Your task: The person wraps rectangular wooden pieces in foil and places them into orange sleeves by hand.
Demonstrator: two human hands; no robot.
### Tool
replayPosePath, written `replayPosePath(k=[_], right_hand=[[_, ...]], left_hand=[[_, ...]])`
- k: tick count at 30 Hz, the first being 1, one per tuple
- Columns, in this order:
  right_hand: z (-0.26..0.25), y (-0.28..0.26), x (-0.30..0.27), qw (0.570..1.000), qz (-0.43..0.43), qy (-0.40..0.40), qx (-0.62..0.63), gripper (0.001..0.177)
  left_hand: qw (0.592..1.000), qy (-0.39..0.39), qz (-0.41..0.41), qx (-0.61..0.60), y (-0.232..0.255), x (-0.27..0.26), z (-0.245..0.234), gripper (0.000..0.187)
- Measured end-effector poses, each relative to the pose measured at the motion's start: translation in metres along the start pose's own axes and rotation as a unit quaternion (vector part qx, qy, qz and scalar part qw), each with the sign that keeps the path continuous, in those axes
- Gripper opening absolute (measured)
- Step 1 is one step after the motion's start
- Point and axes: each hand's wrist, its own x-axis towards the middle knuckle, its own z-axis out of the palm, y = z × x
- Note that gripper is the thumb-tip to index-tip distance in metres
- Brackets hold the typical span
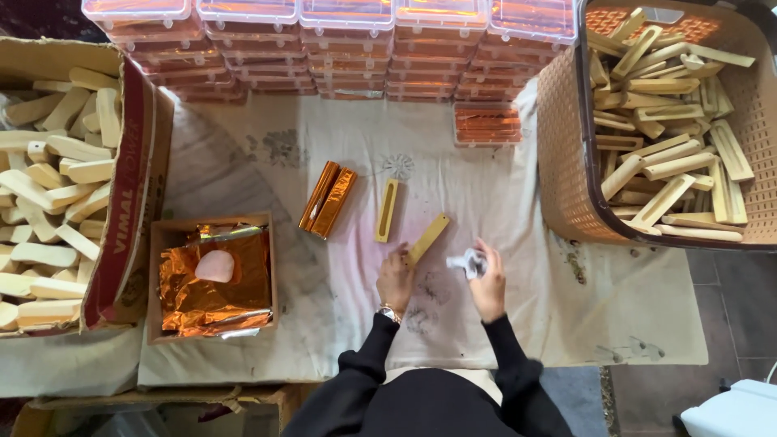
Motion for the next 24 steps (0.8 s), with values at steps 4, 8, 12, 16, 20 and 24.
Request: replayPosePath(k=[4,8,12,16,20,24], right_hand=[[0.068,0.071,-0.002,0.999,0.018,0.028,0.037,0.036],[0.096,0.048,-0.023,0.976,-0.194,-0.072,-0.067,0.045],[0.103,0.071,0.0,0.92,-0.331,-0.191,-0.088,0.058],[0.091,0.073,0.039,0.924,-0.317,-0.171,-0.124,0.057],[0.107,0.056,0.015,0.945,-0.269,-0.107,-0.155,0.053],[0.113,0.058,-0.016,0.95,-0.249,-0.136,-0.127,0.047]], left_hand=[[0.994,-0.016,-0.054,-0.099,-0.018,0.002,-0.014,0.053],[0.97,-0.073,-0.047,-0.227,-0.053,0.002,-0.004,0.048],[0.956,-0.079,-0.05,-0.278,-0.056,0.006,-0.003,0.045],[0.973,-0.054,-0.025,-0.225,-0.038,0.007,-0.016,0.044],[0.976,-0.043,-0.029,-0.212,-0.046,0.004,-0.011,0.043],[0.967,-0.053,-0.059,-0.241,-0.056,0.001,-0.002,0.038]])
